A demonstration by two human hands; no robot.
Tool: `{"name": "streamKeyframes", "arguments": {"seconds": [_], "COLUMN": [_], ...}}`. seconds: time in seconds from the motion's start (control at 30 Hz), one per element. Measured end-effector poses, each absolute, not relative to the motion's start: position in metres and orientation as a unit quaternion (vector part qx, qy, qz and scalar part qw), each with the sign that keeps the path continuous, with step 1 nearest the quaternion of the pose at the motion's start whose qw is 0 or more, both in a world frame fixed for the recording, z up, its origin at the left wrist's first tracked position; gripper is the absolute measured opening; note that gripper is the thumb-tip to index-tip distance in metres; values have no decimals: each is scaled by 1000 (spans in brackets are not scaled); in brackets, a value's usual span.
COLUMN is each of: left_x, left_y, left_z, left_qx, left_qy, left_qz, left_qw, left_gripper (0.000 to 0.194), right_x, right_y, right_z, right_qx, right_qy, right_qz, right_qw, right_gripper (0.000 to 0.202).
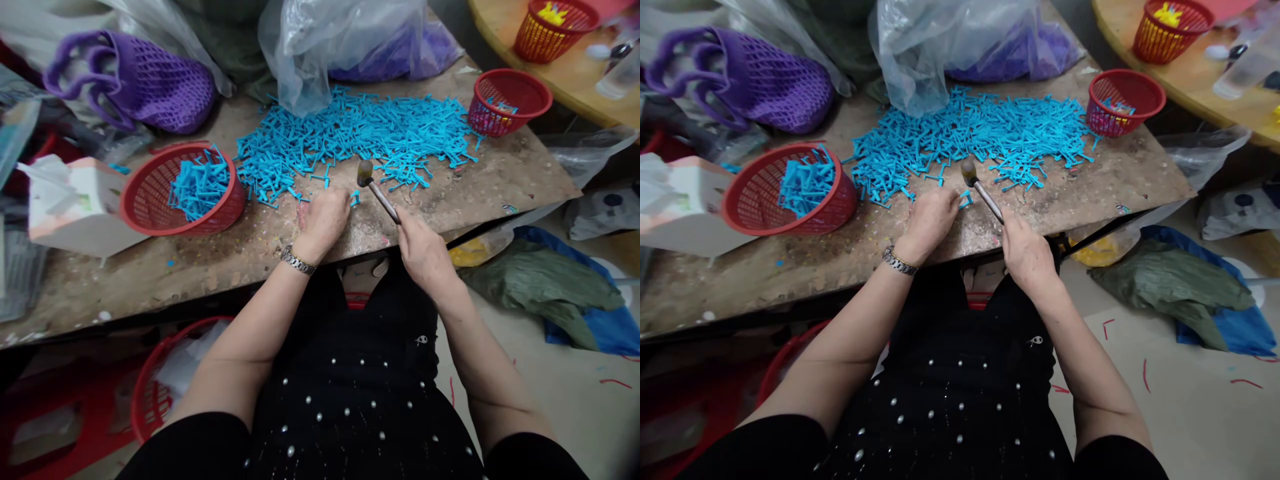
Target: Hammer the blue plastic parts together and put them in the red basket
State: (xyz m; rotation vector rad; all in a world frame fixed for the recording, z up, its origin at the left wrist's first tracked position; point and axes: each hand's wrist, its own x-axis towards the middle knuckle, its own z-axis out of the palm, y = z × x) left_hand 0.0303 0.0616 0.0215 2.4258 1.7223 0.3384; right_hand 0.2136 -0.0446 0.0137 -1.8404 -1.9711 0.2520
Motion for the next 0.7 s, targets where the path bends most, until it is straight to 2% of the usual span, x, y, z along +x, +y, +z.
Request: {"name": "streamKeyframes", "arguments": {"seconds": [0.17,0.4,0.7], "left_x": [27,-1,-71], "left_y": [58,53,47], "left_z": [21,27,58], "left_qx": [807,810,733], "left_qy": [575,551,612], "left_qz": [114,187,296], "left_qw": [71,78,37], "left_gripper": [26,25,23], "right_x": [216,214,220], "right_y": [-40,-31,-27], "right_z": [17,16,6], "right_qx": [-688,-689,-666], "right_qy": [-702,-715,-730], "right_qz": [50,3,-36], "right_qw": [175,120,150], "right_gripper": [50,46,39]}}
